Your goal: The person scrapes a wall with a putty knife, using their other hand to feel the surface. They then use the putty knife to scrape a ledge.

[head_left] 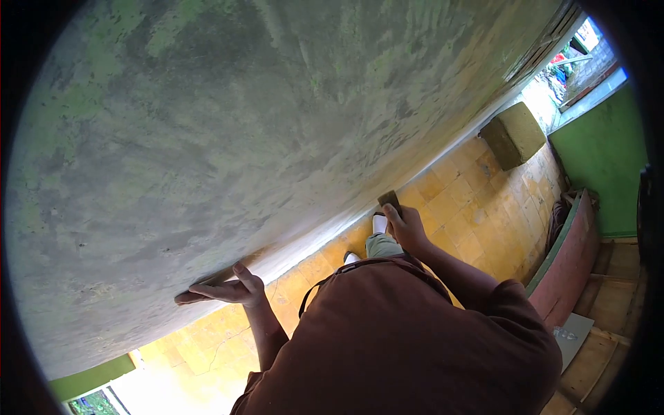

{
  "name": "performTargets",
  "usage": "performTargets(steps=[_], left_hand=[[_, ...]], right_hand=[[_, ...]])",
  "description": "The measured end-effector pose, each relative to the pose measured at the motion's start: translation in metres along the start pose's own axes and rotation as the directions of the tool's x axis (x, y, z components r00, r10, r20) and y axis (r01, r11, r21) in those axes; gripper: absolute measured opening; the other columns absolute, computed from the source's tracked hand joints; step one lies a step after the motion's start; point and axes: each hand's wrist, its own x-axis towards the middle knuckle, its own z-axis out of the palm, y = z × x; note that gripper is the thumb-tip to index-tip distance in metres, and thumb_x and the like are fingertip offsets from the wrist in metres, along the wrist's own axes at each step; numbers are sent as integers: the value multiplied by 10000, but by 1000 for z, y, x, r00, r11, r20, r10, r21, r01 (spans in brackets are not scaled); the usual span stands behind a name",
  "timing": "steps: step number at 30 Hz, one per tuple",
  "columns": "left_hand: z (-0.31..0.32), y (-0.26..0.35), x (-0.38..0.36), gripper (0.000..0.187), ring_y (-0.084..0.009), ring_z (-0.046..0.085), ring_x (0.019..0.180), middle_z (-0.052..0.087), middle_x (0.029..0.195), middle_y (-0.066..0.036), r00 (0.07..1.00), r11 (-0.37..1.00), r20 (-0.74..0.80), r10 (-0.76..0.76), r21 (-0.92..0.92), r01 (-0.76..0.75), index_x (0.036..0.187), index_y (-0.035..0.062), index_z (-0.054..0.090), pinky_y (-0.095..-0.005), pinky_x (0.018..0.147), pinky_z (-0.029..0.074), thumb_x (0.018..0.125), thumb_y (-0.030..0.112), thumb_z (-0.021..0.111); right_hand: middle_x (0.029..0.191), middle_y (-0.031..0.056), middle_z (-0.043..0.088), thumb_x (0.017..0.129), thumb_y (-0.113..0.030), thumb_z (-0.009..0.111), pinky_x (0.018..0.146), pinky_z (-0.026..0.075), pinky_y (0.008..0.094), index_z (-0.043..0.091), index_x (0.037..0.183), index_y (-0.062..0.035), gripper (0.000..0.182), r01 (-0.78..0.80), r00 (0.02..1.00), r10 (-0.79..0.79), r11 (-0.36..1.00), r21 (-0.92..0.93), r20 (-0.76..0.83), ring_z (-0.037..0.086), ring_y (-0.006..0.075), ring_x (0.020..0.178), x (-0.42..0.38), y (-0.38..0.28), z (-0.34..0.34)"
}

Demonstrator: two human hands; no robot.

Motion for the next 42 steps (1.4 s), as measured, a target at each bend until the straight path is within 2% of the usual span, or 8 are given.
performTargets(steps=[3, 5, 11, 18, 24, 31, 36, 42], left_hand=[[-1, 0, 0, 843, -387, -114, 1431, -45, 1558, -210, 1000, 999, 14, 0, 34, -1, 1501, 44, 82, -619, 1092, -76, 908, 476, 498], [-1, 3, -2, 841, -387, -116, 1430, -46, 1557, -211, 1000, 1000, 17, -4, 22, 4, 1501, 43, 83, -619, 1091, -79, 909, 477, 494], [0, 0, 1, 845, -390, -121, 1428, -44, 1557, -215, 1000, 1000, -3, 3, -3, -3, 1500, 38, 84, -620, 1089, -86, 910, 491, 487], [0, 1, 1, 850, -387, -124, 1429, -43, 1556, -216, 1000, 1000, 6, 0, 24, 0, 1500, 38, 88, -623, 1088, -86, 909, 499, 489], [-1, 1, 1, 843, -391, -118, 1429, -44, 1557, -215, 1000, 1000, 13, -4, 28, 3, 1499, 39, 88, -624, 1087, -81, 912, 492, 490], [-2, 1, 1, 841, -383, -115, 1431, -51, 1559, -203, 1000, 1000, 9, 8, 6, -8, 1501, 45, 81, -618, 1093, -77, 913, 485, 491], [-1, 0, -1, 847, -383, -113, 1431, -52, 1560, -200, 1000, 999, 17, -23, 24, 23, 1502, 51, 77, -616, 1095, -80, 911, 494, 491], [-1, 2, 0, 835, -389, -113, 1430, -54, 1560, -200, 1000, 1000, 19, -12, 19, 11, 1501, 46, 81, -622, 1094, -70, 918, 483, 489]], right_hand=[[500, -4, 453, 976, -349, 486, 402, 328, 267, 486, 627, -44, 464, 44, 999, -46, 993, -112, -15, 408, 84, 403, 10, -6, 9], [501, -1, 464, 977, -347, 480, 395, 321, 270, 497, 623, -47, 465, 289, 957, -288, 956, 50, -27, 408, 85, 392, 23, -47, 19], [519, -15, 464, 958, -336, 542, 440, 334, 287, 502, 627, -53, 437, -31, 998, 34, 999, 36, -57, 430, 83, 454, -2, 3, 2], [509, -11, 460, 960, -360, 533, 417, 318, 287, 508, 619, -53, 460, 65, 998, -66, 980, 187, -4, 412, 85, 428, 12, -40, 5], [497, -13, 437, 957, -372, 538, 428, 311, 279, 485, 607, -59, 472, -13, 999, 12, 999, -50, -33, 387, 77, 431, 6, -4, 2], [495, -21, 441, 957, -386, 537, 434, 327, 274, 488, 614, -55, 479, 72, 996, -77, 989, 130, 34, 420, 73, 443, 6, -39, -6], [497, -16, 449, 959, -379, 531, 443, 328, 268, 490, 608, -58, 478, 10, 1000, -11, 986, -165, 0, 433, 73, 460, 4, 17, -10], [485, 5, 449, 943, -388, 545, 453, 354, 308, 509, 606, -38, 486, 109, 994, -108, 989, 105, -13, 443, 106, 451, 16, -39, 2]])
